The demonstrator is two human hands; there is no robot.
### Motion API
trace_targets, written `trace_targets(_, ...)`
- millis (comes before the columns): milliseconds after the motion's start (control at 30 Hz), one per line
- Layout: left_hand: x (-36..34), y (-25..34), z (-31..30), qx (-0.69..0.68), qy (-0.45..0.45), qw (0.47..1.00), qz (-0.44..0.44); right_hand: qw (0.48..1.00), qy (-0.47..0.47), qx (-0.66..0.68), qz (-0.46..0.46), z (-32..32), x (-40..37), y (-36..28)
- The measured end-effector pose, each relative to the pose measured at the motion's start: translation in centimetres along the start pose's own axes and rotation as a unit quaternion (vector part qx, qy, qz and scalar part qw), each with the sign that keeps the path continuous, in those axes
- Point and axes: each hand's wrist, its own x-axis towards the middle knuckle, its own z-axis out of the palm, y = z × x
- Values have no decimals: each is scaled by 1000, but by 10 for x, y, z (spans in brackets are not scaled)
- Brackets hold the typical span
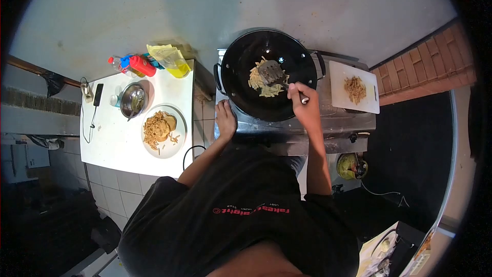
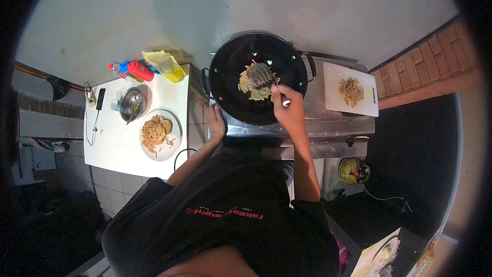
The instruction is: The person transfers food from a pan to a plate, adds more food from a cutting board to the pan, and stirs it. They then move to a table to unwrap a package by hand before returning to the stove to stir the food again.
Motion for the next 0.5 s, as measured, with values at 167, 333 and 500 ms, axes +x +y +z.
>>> trace_targets(167,0,-1,0,1,-2,1000,5,999,-19,-19,-45,12,27,19)
trace_targets(333,1,-7,2,8,-2,1000,1,999,-35,-26,-6,6,28,3)
trace_targets(500,0,2,-1,12,-4,1000,-1,999,-36,6,38,-4,5,10)
